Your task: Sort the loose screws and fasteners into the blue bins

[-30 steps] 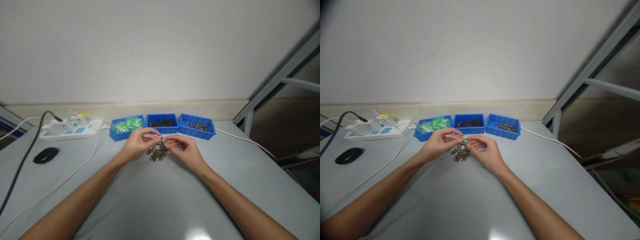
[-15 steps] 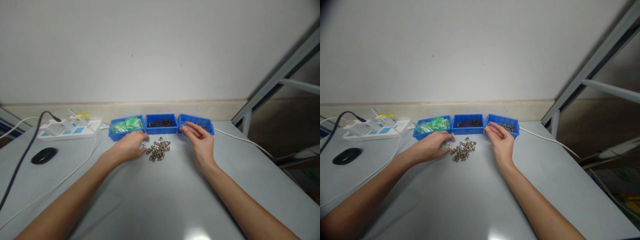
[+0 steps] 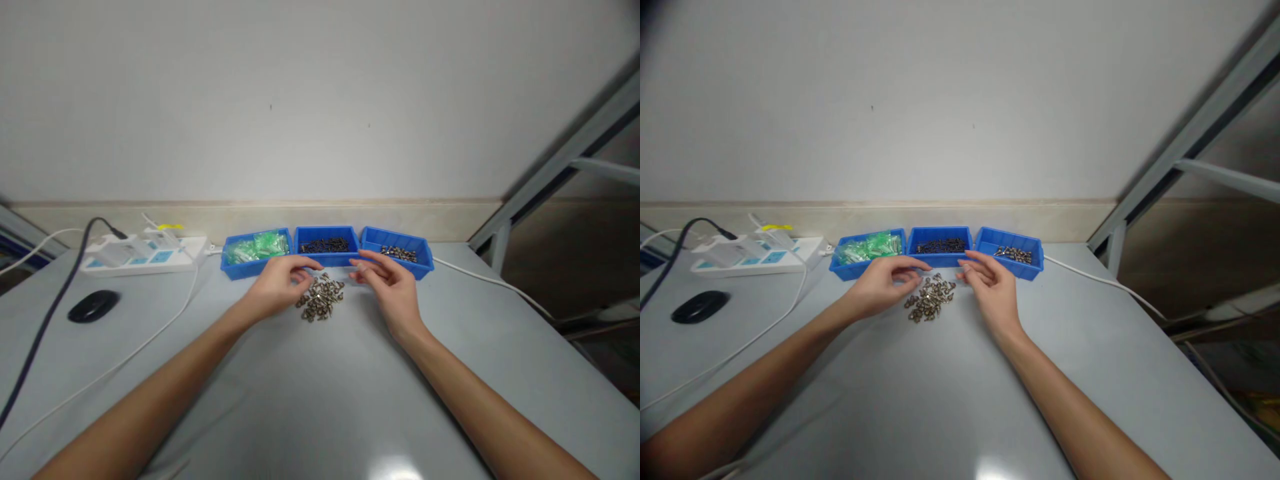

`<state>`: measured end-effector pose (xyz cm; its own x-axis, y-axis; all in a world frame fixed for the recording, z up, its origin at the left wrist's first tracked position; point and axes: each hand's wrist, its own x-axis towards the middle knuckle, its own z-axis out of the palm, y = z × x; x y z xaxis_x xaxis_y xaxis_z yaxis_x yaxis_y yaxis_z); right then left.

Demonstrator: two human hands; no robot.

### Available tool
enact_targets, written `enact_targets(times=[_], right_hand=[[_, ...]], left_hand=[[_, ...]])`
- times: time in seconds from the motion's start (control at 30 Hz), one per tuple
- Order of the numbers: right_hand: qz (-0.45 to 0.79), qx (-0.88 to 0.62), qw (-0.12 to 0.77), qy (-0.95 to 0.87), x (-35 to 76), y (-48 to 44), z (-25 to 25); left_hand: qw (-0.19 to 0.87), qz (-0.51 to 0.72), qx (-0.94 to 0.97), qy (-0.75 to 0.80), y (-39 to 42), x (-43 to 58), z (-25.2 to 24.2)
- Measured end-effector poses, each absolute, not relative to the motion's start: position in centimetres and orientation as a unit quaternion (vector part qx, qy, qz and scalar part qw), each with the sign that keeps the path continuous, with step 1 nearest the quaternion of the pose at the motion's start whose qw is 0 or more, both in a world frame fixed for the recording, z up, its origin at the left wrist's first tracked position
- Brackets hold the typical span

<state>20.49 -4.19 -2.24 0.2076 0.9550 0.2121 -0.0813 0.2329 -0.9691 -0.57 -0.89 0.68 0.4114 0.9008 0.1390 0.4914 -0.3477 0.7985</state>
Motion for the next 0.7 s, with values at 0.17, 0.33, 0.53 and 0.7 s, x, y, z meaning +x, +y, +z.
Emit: enact_targets(times=[0.17,0.33,0.53,0.7], right_hand=[[0.454,-0.448,0.562,-0.527,20.07,-4.60,-2.11],[0.476,-0.424,0.528,-0.561,19.69,-4.88,-2.28],[0.522,-0.405,0.521,-0.541,19.51,-5.04,-2.01],[0.553,-0.397,0.517,-0.519,19.54,-5.09,-1.66]], left_hand=[[0.464,0.358,0.690,0.426,-1.27,-0.33,1.61],[0.528,0.389,0.632,0.414,-1.45,-0.03,1.35],[0.530,0.411,0.629,0.393,-1.63,0.24,0.82],[0.533,0.400,0.643,0.377,-1.81,0.35,0.84]])
